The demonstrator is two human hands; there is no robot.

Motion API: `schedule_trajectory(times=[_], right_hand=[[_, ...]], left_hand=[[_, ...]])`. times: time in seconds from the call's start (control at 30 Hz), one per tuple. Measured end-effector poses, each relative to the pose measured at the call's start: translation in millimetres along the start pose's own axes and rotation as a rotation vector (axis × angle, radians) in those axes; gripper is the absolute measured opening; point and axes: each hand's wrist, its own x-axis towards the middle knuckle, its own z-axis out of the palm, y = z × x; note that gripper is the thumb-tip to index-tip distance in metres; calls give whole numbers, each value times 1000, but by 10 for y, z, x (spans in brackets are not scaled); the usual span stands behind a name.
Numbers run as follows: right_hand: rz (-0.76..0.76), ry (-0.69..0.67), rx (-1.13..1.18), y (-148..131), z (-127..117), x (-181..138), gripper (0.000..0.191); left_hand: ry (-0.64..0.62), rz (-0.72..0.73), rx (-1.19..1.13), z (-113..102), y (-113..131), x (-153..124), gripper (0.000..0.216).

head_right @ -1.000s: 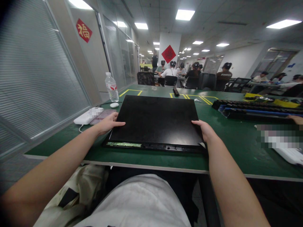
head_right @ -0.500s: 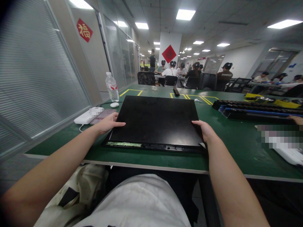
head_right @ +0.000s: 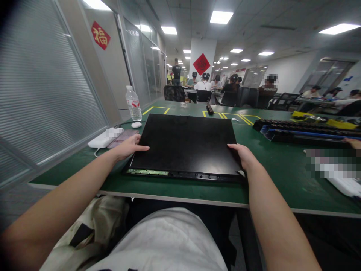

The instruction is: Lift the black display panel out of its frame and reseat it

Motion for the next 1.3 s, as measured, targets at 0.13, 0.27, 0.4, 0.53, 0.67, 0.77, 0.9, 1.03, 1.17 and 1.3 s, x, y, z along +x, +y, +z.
schedule_trajectory(times=[0.13,0.27,0.4,0.53,0.67,0.77,0.9,1.03,1.17,1.3], right_hand=[[-29,-13,-12,-1,20,-40,17],[-56,-16,-24,1,35,-68,18],[-63,-7,-34,0,41,-82,16],[-58,-24,-33,-5,35,-85,19],[-49,-53,-27,-9,17,-66,21],[-44,-66,-24,-6,10,-51,23],[-52,-59,-27,-4,16,-58,21],[-56,-64,-31,-4,23,-68,22],[-59,-62,-36,0,11,-50,22],[-53,-69,-40,0,-1,-37,22]], left_hand=[[-2,1,-2,6,16,-11,57],[-7,4,-3,10,26,-24,57],[-11,4,4,7,22,-24,57],[-15,6,5,-3,1,-4,57],[-17,9,7,-13,-16,11,57],[-17,9,13,-18,-21,14,56],[-19,9,14,-19,-21,13,57],[-23,3,11,-9,-14,7,58],[-19,5,5,3,-3,-5,58],[-20,2,-4,7,1,-10,58]])
